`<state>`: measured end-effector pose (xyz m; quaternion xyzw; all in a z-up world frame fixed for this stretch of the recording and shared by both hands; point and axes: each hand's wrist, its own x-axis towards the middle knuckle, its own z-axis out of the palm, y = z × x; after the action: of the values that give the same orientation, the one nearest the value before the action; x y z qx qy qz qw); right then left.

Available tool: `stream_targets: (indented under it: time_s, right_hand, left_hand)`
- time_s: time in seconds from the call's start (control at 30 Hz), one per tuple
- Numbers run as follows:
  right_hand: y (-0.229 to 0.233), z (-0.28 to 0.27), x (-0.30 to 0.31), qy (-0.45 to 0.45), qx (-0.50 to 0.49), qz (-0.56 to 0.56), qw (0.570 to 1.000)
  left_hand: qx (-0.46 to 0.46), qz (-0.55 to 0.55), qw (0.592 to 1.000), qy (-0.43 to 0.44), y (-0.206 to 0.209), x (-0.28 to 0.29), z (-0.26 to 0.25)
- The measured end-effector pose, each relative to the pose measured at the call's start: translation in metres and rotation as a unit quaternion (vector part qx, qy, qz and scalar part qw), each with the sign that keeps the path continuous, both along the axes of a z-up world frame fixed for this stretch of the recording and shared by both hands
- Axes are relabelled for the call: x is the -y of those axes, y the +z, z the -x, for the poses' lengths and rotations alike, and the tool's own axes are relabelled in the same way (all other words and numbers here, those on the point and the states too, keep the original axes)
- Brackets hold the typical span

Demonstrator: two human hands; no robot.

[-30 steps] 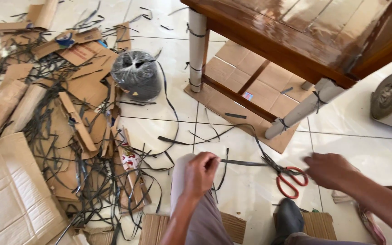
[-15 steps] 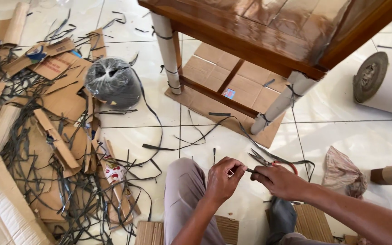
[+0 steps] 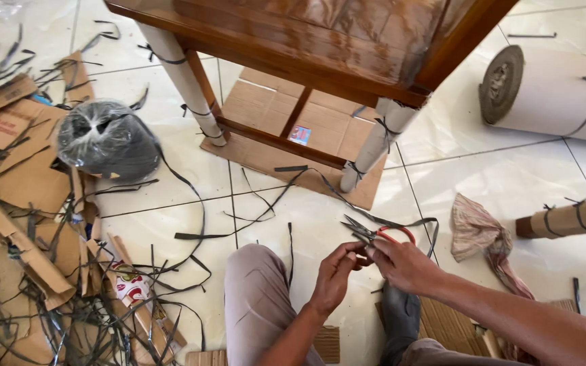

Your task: Wrapping furniture legs with protective foam and securing them with plastic ties

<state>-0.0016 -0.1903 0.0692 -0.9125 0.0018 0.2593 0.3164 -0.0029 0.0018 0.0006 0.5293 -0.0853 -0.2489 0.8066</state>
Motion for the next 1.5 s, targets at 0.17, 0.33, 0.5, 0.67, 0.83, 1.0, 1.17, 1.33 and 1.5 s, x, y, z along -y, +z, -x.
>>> stream_targets:
  time_s: [0.17, 0.33, 0.5, 0.67, 0.83, 1.0, 1.17, 1.33, 1.5]
  right_hand:
    - [0.014, -0.006, -0.012, -0.029, -0.086, 0.000, 0.996]
    - [0.007, -0.009, -0.024, 0.047, -0.047, 0.020, 0.998]
    - [-0.019, -0.018, -0.021, 0.068, -0.040, 0.055, 0.995]
    - [-0.009, -0.031, -0.012, 0.059, -0.006, 0.079, 0.995]
    - [-0.042, -0.026, 0.011, 0.098, 0.040, 0.099, 0.989]
    - [-0.006, -0.018, -0.019, 0.135, -0.074, 0.013, 0.988]
    - [0.002, -0.015, -0.025, 0.138, -0.042, 0.027, 0.989]
    - [-0.016, -0.018, -0.001, 0.169, -0.002, 0.170, 0.971]
    - [-0.022, -0.018, 0.014, 0.151, 0.017, 0.158, 0.976]
  left_hand:
    - [0.016, -0.024, 0.999, 0.028, 0.015, -0.001, 0.003]
    - [-0.023, 0.004, 0.995, 0.093, 0.003, -0.008, 0.000]
    - [-0.045, -0.021, 0.991, 0.125, -0.001, -0.028, -0.009]
    - [-0.138, 0.029, 0.965, 0.221, -0.016, -0.037, -0.020]
    - [-0.157, -0.008, 0.945, 0.288, -0.030, -0.032, -0.024]
    - [0.059, -0.137, 0.977, 0.150, -0.026, -0.017, -0.010]
    - [0.102, -0.109, 0.985, 0.083, -0.007, -0.013, 0.002]
    - [0.143, -0.188, 0.967, 0.090, 0.002, -0.014, 0.001]
    - [0.179, -0.188, 0.962, 0.085, 0.001, -0.013, 0.000]
